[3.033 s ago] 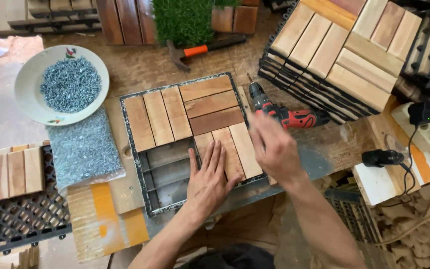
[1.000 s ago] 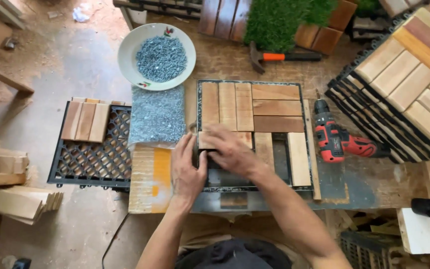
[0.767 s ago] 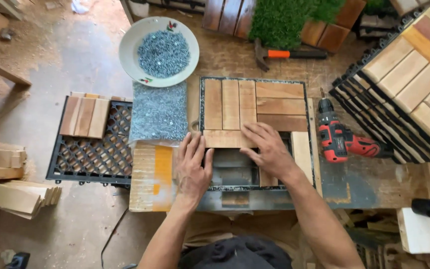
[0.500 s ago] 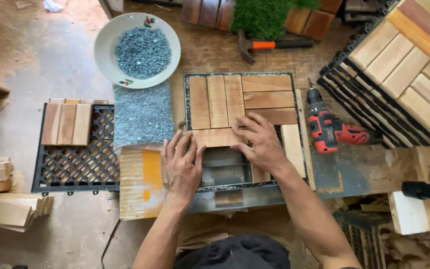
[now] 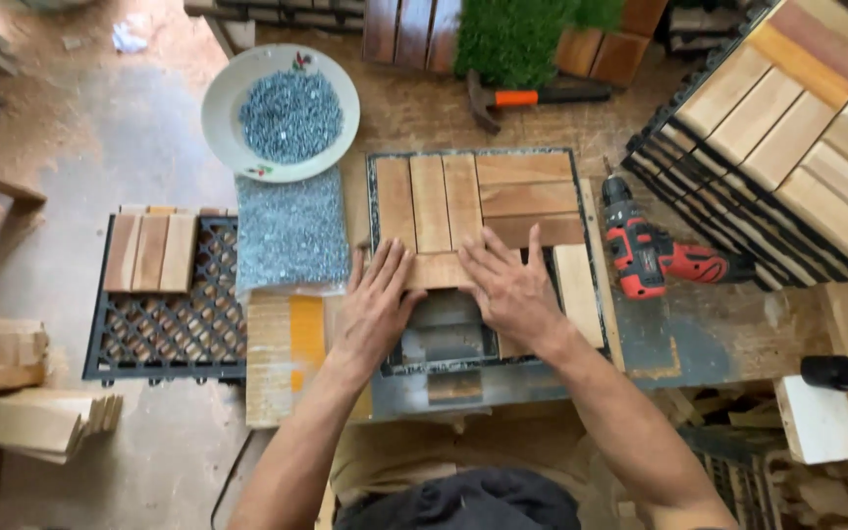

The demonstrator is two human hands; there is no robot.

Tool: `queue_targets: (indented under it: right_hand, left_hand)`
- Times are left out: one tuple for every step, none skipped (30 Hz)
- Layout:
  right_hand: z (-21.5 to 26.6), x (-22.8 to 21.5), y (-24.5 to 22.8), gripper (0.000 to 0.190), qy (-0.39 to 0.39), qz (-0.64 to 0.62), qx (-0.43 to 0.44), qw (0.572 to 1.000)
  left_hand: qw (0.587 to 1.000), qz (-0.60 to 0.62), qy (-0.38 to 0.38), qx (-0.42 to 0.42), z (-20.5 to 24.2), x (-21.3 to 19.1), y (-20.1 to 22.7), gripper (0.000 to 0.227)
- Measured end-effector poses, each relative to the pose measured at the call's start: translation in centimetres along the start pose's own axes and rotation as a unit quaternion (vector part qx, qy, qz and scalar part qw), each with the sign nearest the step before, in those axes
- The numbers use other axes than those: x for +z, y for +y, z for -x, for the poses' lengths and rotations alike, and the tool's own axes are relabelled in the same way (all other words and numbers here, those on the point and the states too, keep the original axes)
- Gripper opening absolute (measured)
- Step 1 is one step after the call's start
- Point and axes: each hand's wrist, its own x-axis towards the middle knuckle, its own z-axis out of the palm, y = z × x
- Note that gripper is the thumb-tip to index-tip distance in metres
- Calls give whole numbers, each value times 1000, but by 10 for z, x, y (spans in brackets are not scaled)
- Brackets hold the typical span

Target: Assembling wooden deck tiles by placing wood slats into a plastic grid and securing them with screws using a power drill.

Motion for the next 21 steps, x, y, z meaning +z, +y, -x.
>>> queue_targets:
  right_hand:
    - [1,-2,-2,44,-7,-4,0,1000]
    - [-2,-5,0,46,-8,10,-8,1000]
    - [-5,-9,1,48,-9,25,-16,1000]
    - [-12,-11,2,48,-4,27,-15,1000]
    - [-17,-14,2,51,-69,27,-7,997]
    - [-16,-19,2,55,-139,27,5,990]
    - [-21,-26,6,55,-140,28,10,990]
    - [-28,-32,8,60,-200,11,11,980]
    - [-35,-39,9,68,-259,-6,12,966]
    - [-45,-32,5,68,-253,-3,8,967]
    - [-55,-26,2,61,-95,-87,44,991]
    - [-62,-20,-1,55,62,-170,82,980]
    - [-79,-16,-6,55,64,-169,80,980]
    - [-95,-11,-16,49,195,-106,72,972]
    - [-111,-4,-26,45,323,-43,64,943]
    - [-112,15,-31,45,324,-42,61,943]
    - [-114,34,-36,46,301,9,68,951]
    - [-113,54,-43,47,275,59,73,957]
    - [-117,59,-41,47,274,58,70,957]
    - [-119,64,-37,44,278,67,78,955]
    - [-121,69,-34,43,283,77,85,952]
  left_hand:
    - [1000,2,-6,-6,2,1,1,61]
    - [1000,-17,-6,0,0,3,1,59]
    - [999,-36,-7,6,-3,4,1,58]
    - [999,-37,-4,10,-7,0,-2,58]
    - [997,-52,-48,3,-11,-4,-5,58]
    - [993,-61,-97,-5,-12,-7,-2,58]
    - [993,-57,-99,-2,-15,-5,-2,58]
    - [993,-62,-102,-9,-14,-5,0,58]
    - [992,-67,-106,-16,-13,-5,1,58]
    - [992,-72,-100,-17,-10,-6,0,58]
    - [993,-67,-95,-27,-8,-7,-1,57]
    - [993,-58,-93,-36,-5,-7,0,57]
    - [994,-59,-90,-36,-9,-6,2,57]
    - [994,-59,-85,-37,-8,-7,3,57]
    - [994,-59,-80,-38,-8,-7,4,57]
    - [995,-60,-77,-38,-10,-10,6,57]
    - [993,-61,-90,-46,-13,-12,8,57]
    - [991,-62,-105,-57,-13,-16,11,57]
    - [991,-63,-104,-60,-12,-15,9,57]
    - [991,-66,-102,-62,-12,-13,10,58]
    - [991,-69,-99,-63,-11,-11,10,59]
